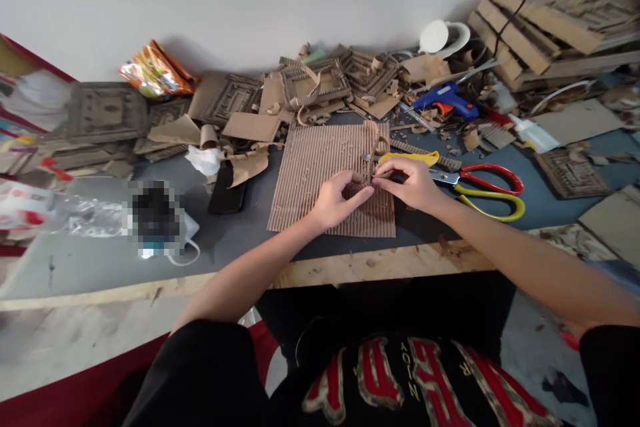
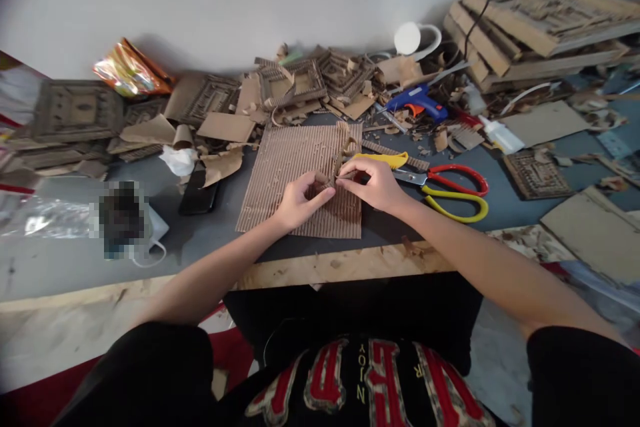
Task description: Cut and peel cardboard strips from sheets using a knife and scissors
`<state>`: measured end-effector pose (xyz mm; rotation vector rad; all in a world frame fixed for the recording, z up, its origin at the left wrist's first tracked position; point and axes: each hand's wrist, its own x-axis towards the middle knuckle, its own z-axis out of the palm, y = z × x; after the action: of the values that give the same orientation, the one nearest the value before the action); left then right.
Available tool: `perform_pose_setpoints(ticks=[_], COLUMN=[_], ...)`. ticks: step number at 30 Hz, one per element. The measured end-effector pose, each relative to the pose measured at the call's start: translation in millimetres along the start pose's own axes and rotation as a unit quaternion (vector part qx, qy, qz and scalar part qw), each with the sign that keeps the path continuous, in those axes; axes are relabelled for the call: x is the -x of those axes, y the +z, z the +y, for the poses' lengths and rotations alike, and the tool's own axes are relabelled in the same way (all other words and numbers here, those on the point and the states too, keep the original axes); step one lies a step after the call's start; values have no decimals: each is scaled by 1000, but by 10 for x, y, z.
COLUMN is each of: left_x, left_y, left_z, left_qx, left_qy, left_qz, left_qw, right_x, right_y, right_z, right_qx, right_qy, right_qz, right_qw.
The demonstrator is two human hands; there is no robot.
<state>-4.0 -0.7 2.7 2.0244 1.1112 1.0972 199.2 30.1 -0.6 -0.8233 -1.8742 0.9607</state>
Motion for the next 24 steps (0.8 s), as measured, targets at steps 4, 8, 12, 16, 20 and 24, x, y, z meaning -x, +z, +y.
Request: perform_pose_setpoints(ticks=[4,8,12,16,20,24], left_x=[-6,8,31,38,10,-18], left_y=[23,37,12,-12,0,3], left_z=[1,-28,-1,51,50,22], left_qx=[-81,-125,-140,-108,-71,-38], left_qy=[-9,22,58,104,123,118], left_qz=[17,9,-19,-41,-58,-50], left_qw=[997,992,988,988,988,991], right_x=[4,25,63,110,115,87], right_y=[15,42,33,-3,-52,-64], right_z=[-29,-45,-53,-77,-85,-71], right_qx=[45,43,13,28,2,-48], right_qy=[-42,-58,-36,-17,-1,24], right_qz=[-37,-55,-73,-100,-142,-142], right_qw=[997,996,997,994,990,988])
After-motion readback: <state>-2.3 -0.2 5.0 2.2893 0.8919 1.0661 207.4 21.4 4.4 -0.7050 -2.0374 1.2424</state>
